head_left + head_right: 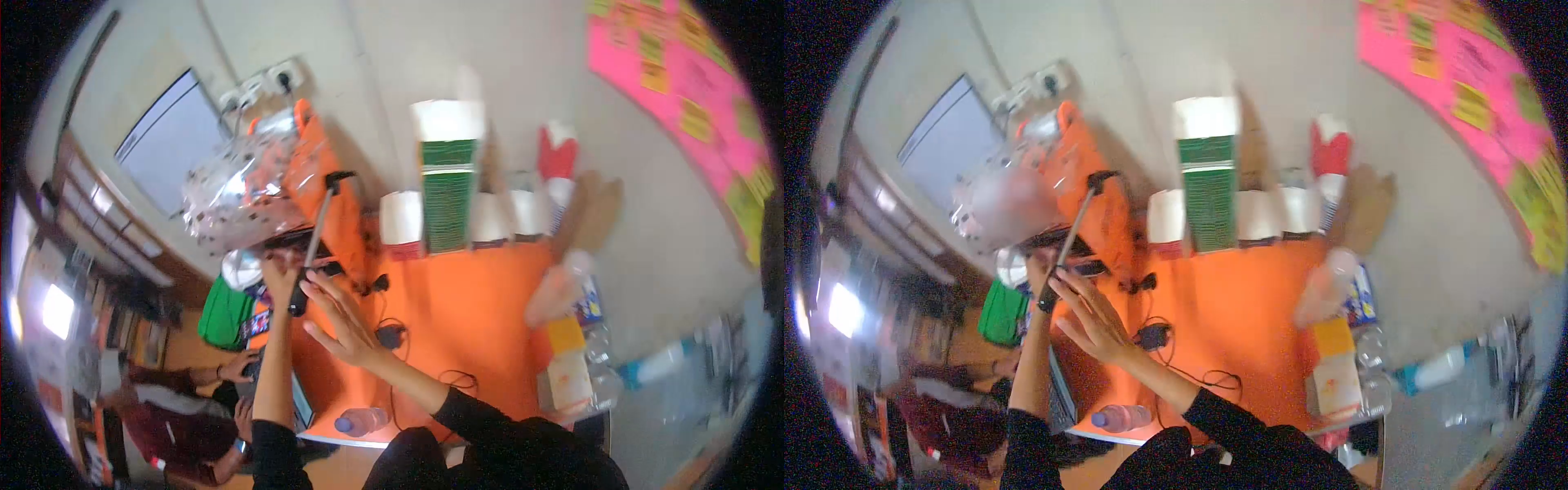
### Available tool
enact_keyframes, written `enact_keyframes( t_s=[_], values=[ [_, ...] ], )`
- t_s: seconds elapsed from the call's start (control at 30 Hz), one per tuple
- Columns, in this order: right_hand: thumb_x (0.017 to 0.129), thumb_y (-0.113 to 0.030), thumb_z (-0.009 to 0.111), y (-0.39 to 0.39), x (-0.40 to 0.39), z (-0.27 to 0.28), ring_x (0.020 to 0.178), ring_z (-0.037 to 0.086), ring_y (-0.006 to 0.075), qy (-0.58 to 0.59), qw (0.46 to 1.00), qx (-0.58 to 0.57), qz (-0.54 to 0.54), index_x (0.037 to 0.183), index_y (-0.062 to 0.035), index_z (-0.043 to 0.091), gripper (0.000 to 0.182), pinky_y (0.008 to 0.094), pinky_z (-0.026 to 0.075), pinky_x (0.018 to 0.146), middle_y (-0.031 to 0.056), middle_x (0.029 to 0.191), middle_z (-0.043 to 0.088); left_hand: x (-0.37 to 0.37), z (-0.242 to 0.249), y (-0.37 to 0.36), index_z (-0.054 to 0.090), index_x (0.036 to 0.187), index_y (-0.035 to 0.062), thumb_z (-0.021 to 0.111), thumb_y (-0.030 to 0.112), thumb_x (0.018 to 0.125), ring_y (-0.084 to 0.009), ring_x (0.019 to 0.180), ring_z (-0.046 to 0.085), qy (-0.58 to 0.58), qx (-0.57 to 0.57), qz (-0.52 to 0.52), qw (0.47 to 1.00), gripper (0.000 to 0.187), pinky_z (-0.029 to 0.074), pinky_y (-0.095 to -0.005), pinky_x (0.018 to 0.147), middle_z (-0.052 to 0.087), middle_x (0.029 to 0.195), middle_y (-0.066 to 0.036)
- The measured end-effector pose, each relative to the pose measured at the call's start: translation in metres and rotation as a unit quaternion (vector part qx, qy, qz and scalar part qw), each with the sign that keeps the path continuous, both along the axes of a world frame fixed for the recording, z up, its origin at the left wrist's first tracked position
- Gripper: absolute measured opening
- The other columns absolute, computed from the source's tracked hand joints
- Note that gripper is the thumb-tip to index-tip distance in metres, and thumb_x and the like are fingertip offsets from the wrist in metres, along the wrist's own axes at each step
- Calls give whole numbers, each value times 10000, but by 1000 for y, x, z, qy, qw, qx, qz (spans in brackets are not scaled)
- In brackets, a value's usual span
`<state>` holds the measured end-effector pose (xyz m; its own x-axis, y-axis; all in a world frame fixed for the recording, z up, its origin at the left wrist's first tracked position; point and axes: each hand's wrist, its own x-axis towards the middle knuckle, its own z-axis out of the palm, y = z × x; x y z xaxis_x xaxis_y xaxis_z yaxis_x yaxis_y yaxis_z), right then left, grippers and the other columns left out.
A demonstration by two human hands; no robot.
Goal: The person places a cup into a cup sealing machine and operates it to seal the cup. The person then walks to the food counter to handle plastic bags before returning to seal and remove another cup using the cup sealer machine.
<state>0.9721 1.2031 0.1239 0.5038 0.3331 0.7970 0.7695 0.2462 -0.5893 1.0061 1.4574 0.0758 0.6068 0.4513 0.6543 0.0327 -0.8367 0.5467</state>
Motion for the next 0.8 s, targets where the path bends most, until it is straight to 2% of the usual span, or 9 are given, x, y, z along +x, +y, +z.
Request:
enact_keyframes(
  t_s=[0.03,0.13,0.2,0.23,0.27,0.37,0.57,0.67,0.8],
  values=[
    [932,-227,574,-24,-9,-17,1381,309,348,18,999,-40,14,1490,-67,265,657,444,251,1137,160,1512,303,-3,-5,6,589,992,28,701,269,838,-268,851,563,-10,16,-21,1000,308,447,-390,818,592,907,-109],
    [943,-246,554,-102,-59,-85,1352,362,359,88,982,-166,-6,1482,-83,287,624,443,296,1119,191,1480,343,-19,-16,19,574,1073,29,688,194,830,-229,1005,567,-113,62,-193,973,315,431,-355,926,591,1036,-112],
    [947,-232,526,-171,-113,-99,1251,463,381,128,964,-228,-43,1425,-91,367,523,446,409,1030,194,1390,430,-38,-11,13,547,1201,20,668,225,880,-264,1050,571,9,-26,-126,992,400,416,-375,979,598,1141,-116],
    [949,-226,509,-201,-144,-109,1220,483,398,168,949,-261,-53,1374,-82,430,455,457,435,1003,177,1367,460,-25,-55,70,558,1214,15,649,249,907,-261,1050,574,-12,-207,-191,959,396,418,-369,982,605,1172,-122],
    [949,-226,509,-227,-171,-125,1220,483,398,195,942,-253,-102,1374,-82,430,455,457,435,1003,177,1367,460,-51,-17,30,594,1097,1,670,132,834,-249,1006,579,43,-143,-167,975,304,475,-351,892,606,1110,-136],
    [930,-205,541,-298,-250,-158,931,588,351,221,919,-249,-213,1215,-97,569,306,453,489,819,164,1058,565,-75,-6,-17,588,1111,2,669,208,865,-241,988,584,65,-150,-172,972,330,492,-341,832,615,1103,-129],
    [917,-130,551,-473,-322,-128,848,594,348,239,735,-165,-612,1016,-53,614,140,424,482,743,142,900,616,-133,26,-189,581,1143,26,674,234,871,-242,951,596,37,14,-248,968,354,503,-339,782,610,1116,-133],
    [914,-191,548,-602,-326,-151,760,615,349,254,578,-117,-767,1031,-59,593,182,441,483,709,129,799,615,-169,39,-280,578,1159,37,676,247,874,-242,932,603,34,71,-297,952,367,508,-337,757,607,1123,-135],
    [840,-200,644,-810,-324,-166,910,607,334,282,472,-115,-828,1173,-40,523,389,445,476,749,183,1062,589,-219,42,-397,574,1180,53,680,264,879,-243,907,611,39,139,-345,927,383,515,-336,724,604,1132,-138]
  ],
)
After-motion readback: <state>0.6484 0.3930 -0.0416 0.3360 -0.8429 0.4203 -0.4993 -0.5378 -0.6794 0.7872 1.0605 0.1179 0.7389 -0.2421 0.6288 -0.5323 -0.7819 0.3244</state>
